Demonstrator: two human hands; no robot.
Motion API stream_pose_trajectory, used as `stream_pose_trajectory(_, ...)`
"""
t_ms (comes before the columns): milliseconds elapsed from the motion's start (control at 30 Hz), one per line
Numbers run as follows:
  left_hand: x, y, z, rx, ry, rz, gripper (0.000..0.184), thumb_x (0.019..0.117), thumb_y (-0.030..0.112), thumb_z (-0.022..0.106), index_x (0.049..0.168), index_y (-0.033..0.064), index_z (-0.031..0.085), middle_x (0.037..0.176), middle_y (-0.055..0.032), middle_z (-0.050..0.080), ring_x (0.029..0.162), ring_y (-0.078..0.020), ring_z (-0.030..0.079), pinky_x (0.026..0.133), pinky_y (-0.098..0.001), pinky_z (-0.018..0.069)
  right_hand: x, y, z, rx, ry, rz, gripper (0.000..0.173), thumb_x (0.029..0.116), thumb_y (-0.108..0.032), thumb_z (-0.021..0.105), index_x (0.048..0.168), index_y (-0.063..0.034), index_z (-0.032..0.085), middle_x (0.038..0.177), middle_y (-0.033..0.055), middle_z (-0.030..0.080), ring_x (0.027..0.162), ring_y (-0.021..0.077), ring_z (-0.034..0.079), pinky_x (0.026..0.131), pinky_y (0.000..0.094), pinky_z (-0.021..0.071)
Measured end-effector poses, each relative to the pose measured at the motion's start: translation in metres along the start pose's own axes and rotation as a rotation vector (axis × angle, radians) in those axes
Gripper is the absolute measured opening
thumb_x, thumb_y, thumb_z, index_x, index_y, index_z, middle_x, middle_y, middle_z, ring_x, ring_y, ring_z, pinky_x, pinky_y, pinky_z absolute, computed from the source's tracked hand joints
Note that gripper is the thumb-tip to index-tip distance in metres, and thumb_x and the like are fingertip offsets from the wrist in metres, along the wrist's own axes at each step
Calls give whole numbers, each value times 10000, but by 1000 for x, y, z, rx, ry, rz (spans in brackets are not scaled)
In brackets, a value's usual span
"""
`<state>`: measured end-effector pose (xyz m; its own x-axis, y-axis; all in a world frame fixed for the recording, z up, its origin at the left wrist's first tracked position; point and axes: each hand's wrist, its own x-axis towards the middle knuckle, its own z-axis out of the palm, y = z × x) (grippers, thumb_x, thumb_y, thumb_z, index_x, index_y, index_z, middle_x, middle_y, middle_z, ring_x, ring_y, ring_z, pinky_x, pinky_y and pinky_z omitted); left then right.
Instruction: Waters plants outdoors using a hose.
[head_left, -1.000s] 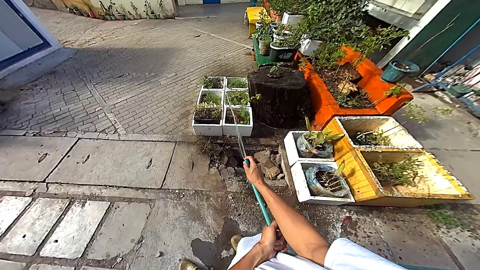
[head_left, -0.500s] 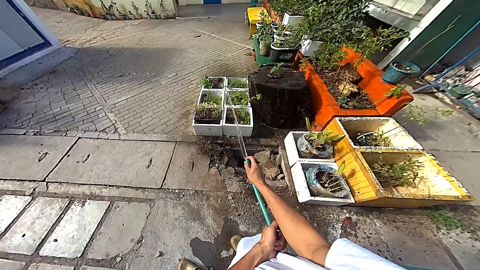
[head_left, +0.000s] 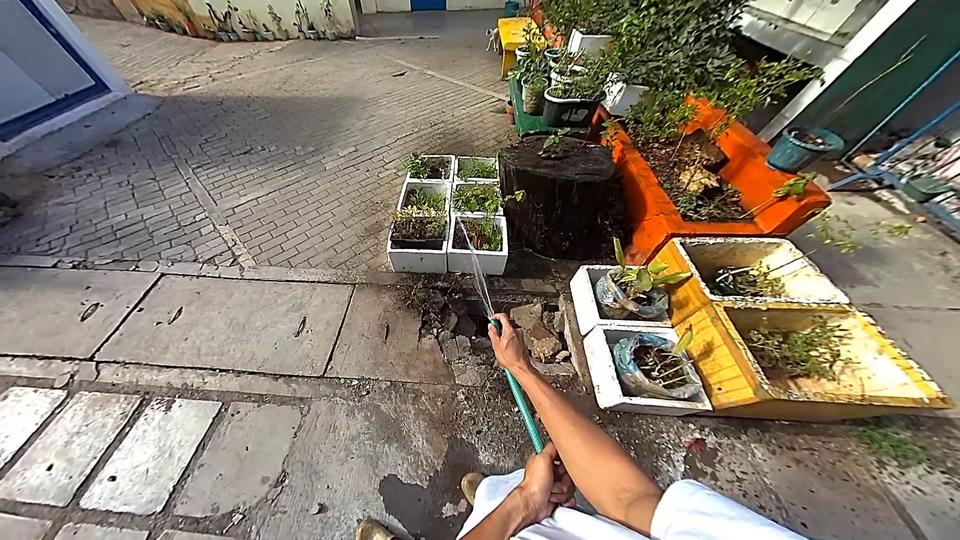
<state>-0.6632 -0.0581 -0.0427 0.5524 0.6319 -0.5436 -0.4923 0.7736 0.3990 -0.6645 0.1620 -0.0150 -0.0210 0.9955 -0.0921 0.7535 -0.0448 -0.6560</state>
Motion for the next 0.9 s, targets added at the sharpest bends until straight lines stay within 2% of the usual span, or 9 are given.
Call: stream_pose_trajectory(900, 3, -2, 1, -2, -4, 8, 604, 1124, 391, 140, 615, 192, 396, 443, 69, 275, 361, -74, 259, 400, -243, 289, 1, 3, -3, 1, 50, 8, 364, 1091, -297, 471, 1390, -120, 580, 997, 169, 731, 937, 318, 726, 864, 476, 567)
